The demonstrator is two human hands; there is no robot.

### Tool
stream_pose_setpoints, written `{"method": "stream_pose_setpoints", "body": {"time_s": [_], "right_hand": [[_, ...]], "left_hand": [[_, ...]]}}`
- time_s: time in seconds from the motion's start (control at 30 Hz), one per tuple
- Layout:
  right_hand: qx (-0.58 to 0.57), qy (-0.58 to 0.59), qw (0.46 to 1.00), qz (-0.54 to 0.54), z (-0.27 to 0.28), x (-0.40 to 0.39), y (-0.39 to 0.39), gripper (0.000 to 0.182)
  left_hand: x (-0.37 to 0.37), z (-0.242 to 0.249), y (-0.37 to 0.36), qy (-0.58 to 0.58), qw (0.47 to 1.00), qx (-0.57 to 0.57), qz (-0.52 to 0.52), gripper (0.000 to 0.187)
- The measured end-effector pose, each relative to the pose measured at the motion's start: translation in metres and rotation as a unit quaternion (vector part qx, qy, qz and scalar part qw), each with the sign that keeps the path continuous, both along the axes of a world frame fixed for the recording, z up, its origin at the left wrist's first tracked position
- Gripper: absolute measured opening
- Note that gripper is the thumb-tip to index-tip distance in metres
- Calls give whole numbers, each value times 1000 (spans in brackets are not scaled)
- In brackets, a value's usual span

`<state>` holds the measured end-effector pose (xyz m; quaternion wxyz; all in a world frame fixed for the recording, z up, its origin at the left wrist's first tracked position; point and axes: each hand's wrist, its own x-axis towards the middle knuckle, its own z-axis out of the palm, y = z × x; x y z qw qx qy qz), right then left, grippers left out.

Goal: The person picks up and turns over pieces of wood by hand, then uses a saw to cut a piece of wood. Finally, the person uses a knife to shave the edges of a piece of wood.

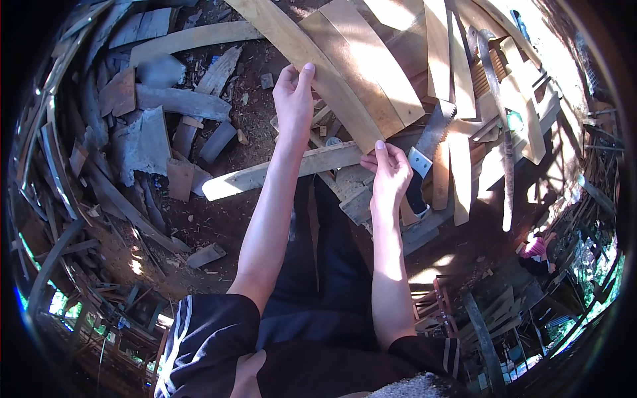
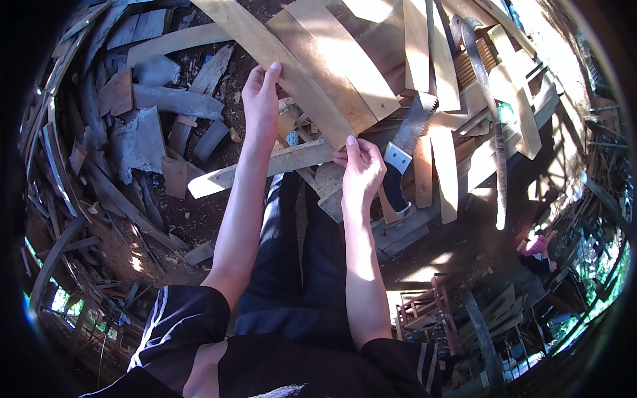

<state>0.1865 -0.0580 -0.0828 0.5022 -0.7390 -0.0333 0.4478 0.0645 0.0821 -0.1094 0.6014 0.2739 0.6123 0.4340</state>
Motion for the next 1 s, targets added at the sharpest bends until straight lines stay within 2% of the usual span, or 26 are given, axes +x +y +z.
{"method": "stream_pose_setpoints", "body": {"time_s": [0.1, 0.17, 0.2, 0.27, 0.33, 0.4, 0.43, 0.53, 0.73, 1.0], "right_hand": [[5, 5, 1000, -2, -1, 0, 0, 20], [6, 6, 1000, -3, -2, 0, 0, 20], [7, 8, 1000, -4, -3, 0, -1, 20], [8, 7, 1000, -3, -2, 0, 0, 20], [10, 6, 1000, -3, -3, 0, -1, 20], [11, 3, 1000, 1, -4, 1, -2, 20], [11, 4, 1000, 1, -4, 0, -1, 20], [8, 7, 1000, -3, -5, 0, -2, 21], [13, 13, 1000, -6, -4, 1, -2, 21], [24, 23, 999, -7, -3, 0, -2, 23]], "left_hand": [[-2, -5, 4, -9, 1000, -23, -13, 39], [2, -6, 8, 112, 989, -21, 96, 50], [-1, -9, 13, 112, 989, -20, 96, 50], [-15, -19, 28, 143, 982, 58, 106, 61], [-23, -17, 44, 136, 982, 84, 98, 60], [-31, -17, 58, 51, 992, 105, 46, 57], [-33, -18, 64, 27, 992, 116, 30, 49], [-38, -17, 71, 32, 993, 111, -27, 42], [-36, -25, 77, -45, 992, 115, 0, 31], [-29, -23, 77, -44, 993, 109, 27, 30]]}}
